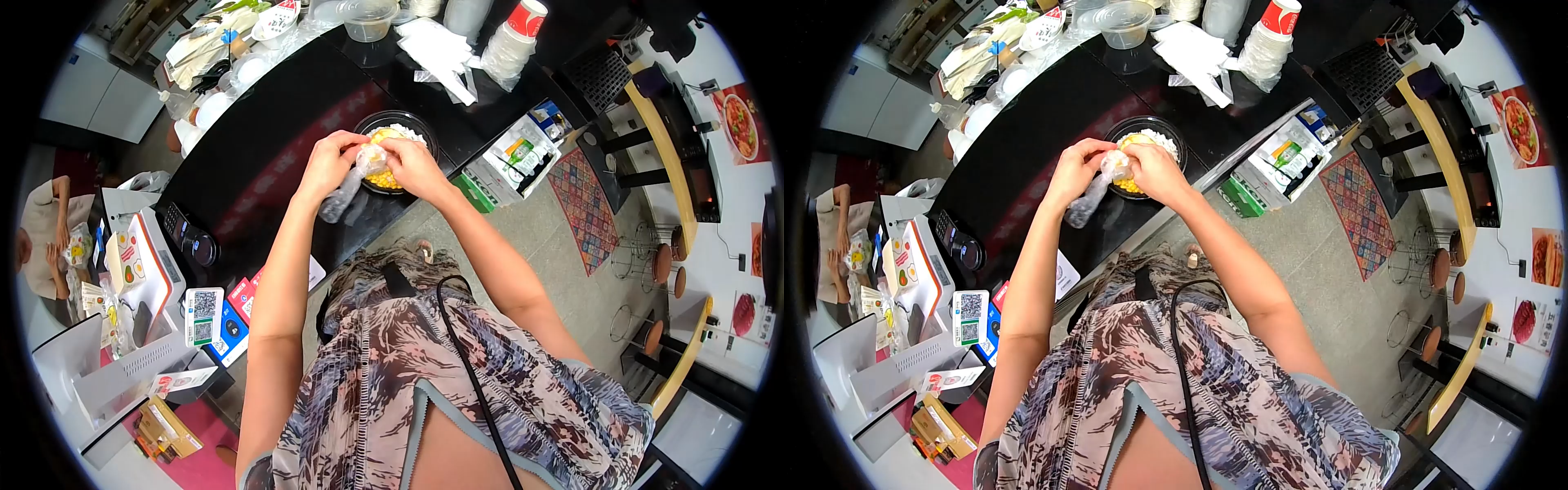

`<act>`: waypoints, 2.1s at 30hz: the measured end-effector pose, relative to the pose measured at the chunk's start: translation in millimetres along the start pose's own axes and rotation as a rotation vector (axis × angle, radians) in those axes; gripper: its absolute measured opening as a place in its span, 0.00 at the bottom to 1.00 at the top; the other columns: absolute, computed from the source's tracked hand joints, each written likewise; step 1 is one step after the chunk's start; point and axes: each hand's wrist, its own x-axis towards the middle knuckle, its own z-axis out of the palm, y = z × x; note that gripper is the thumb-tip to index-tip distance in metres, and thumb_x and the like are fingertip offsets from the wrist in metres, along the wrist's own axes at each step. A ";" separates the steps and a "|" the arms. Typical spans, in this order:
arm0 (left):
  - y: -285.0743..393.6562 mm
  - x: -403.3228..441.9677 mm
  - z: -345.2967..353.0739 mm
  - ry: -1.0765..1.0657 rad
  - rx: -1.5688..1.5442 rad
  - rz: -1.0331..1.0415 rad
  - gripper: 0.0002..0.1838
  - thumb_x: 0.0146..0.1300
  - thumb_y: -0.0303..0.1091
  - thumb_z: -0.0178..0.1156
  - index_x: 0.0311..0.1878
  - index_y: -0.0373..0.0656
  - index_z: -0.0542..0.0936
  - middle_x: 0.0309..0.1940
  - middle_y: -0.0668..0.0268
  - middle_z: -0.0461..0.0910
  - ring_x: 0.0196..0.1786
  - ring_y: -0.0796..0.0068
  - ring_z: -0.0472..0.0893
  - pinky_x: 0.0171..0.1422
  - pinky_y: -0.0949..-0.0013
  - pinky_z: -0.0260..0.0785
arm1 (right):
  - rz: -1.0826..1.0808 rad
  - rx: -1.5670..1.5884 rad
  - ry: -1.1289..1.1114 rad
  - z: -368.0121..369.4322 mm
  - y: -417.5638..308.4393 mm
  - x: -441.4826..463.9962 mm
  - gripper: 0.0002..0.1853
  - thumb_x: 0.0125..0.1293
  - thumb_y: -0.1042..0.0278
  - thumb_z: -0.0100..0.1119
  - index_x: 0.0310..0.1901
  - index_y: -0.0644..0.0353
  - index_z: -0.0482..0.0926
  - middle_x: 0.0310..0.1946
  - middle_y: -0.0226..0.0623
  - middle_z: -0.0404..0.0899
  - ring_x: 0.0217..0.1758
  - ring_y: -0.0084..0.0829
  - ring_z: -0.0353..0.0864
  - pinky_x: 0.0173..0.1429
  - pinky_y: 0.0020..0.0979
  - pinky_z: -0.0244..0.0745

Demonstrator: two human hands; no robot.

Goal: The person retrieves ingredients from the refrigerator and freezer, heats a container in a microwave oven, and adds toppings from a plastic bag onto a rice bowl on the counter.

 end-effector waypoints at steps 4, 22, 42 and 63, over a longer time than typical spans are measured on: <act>-1.5 -1.5 3.2 0.028 0.026 0.028 0.12 0.63 0.22 0.58 0.49 0.36 0.83 0.42 0.59 0.85 0.43 0.71 0.83 0.51 0.69 0.74 | 0.030 0.013 0.013 -2.6 -6.3 -2.9 0.13 0.59 0.75 0.51 0.44 0.66 0.80 0.38 0.54 0.82 0.46 0.52 0.81 0.53 0.45 0.75; 12.6 -8.1 14.3 -0.002 0.081 -0.011 0.10 0.63 0.24 0.57 0.47 0.35 0.82 0.32 0.58 0.84 0.31 0.72 0.80 0.42 0.69 0.73 | -0.046 0.043 0.033 -10.5 18.8 -18.4 0.14 0.58 0.80 0.54 0.46 0.67 0.79 0.38 0.46 0.81 0.40 0.40 0.82 0.47 0.36 0.75; 43.4 -5.4 50.1 -0.125 0.038 -0.021 0.19 0.60 0.30 0.61 0.56 0.40 0.77 0.38 0.53 0.82 0.43 0.59 0.83 0.52 0.62 0.73 | 0.006 -0.186 0.001 -51.4 38.0 -8.9 0.09 0.61 0.74 0.54 0.40 0.60 0.83 0.38 0.45 0.83 0.46 0.47 0.79 0.53 0.43 0.74; 31.1 4.7 64.0 0.055 0.102 0.121 0.09 0.58 0.26 0.62 0.43 0.36 0.82 0.35 0.56 0.82 0.38 0.56 0.82 0.46 0.61 0.73 | 0.083 0.017 -0.110 -63.0 34.5 2.2 0.11 0.58 0.85 0.52 0.42 0.67 0.78 0.25 0.36 0.76 0.28 0.22 0.75 0.37 0.28 0.72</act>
